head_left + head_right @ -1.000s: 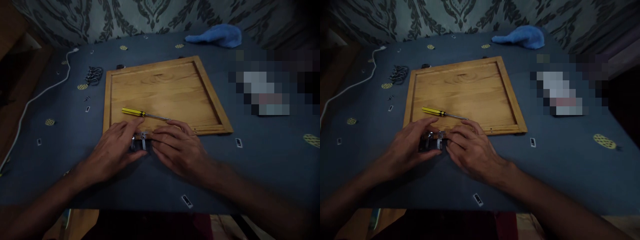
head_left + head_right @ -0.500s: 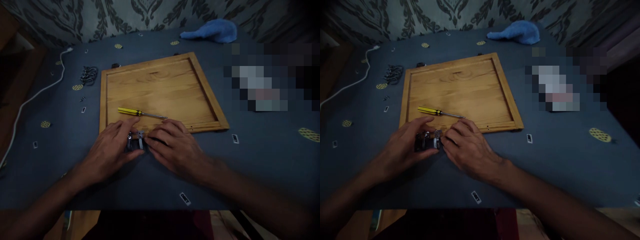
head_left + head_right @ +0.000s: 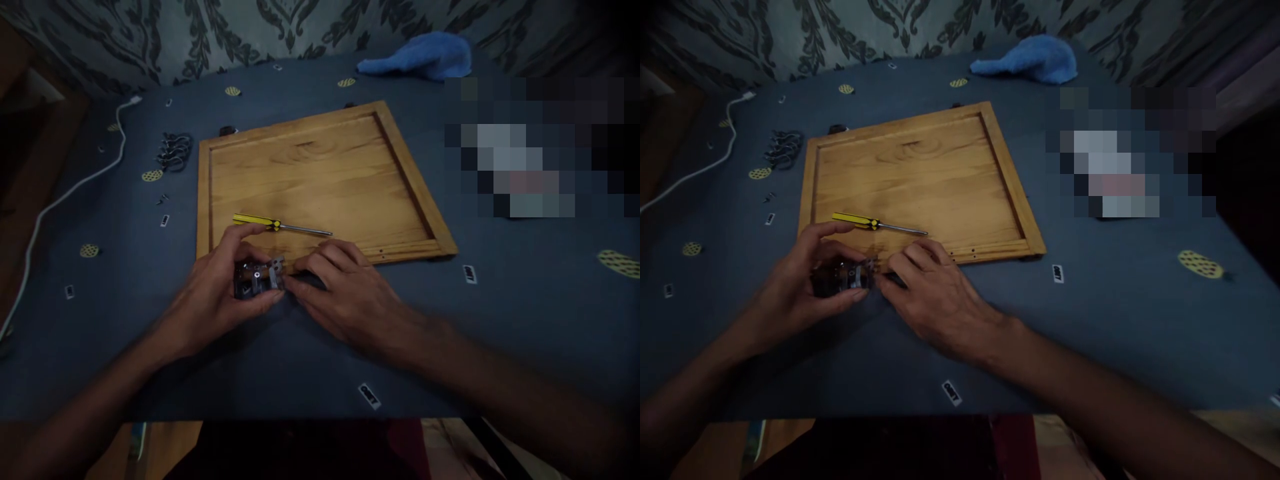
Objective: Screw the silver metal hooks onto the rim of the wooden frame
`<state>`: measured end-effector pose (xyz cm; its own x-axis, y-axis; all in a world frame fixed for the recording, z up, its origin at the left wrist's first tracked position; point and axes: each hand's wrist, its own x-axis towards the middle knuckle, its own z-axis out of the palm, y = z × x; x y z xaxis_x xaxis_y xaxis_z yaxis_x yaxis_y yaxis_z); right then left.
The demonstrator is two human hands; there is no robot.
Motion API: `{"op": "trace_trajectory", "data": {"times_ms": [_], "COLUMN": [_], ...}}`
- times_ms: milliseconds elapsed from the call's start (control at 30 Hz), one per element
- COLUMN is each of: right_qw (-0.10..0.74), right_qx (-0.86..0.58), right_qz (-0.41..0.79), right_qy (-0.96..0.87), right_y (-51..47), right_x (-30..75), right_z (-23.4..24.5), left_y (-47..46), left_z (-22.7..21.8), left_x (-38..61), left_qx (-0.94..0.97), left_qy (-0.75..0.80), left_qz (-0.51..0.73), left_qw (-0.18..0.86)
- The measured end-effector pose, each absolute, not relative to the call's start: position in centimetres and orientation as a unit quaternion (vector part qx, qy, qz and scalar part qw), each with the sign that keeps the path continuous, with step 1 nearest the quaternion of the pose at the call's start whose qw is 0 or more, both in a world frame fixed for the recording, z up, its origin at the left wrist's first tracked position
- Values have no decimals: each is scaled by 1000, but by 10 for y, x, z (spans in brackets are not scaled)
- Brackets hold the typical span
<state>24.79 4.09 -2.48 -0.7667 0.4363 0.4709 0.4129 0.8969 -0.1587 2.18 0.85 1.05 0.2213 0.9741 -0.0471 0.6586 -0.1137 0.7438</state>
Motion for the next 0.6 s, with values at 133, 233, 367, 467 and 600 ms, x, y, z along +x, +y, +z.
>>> {"op": "trace_trajectory", "data": {"times_ms": [133, 233, 367, 467, 600], "right_qw": [242, 250, 263, 270, 270], "right_qx": [-213, -217, -230, -233, -236], "right_qz": [72, 85, 87, 83, 74], "right_qy": [-944, -940, -933, -931, -931], "right_y": [40, 39, 41, 41, 42], "right_x": [250, 250, 250, 251, 251], "right_z": [-24, -24, -24, -24, -24], "left_y": [9, 8, 6, 3, 0], "left_z": [11, 10, 9, 8, 6], "left_x": [22, 20, 20, 21, 23], "left_qx": [708, 722, 756, 786, 812], "left_qy": [579, 570, 558, 543, 535], "left_qz": [236, 232, 210, 195, 170], "left_qw": [328, 316, 270, 220, 157]}}
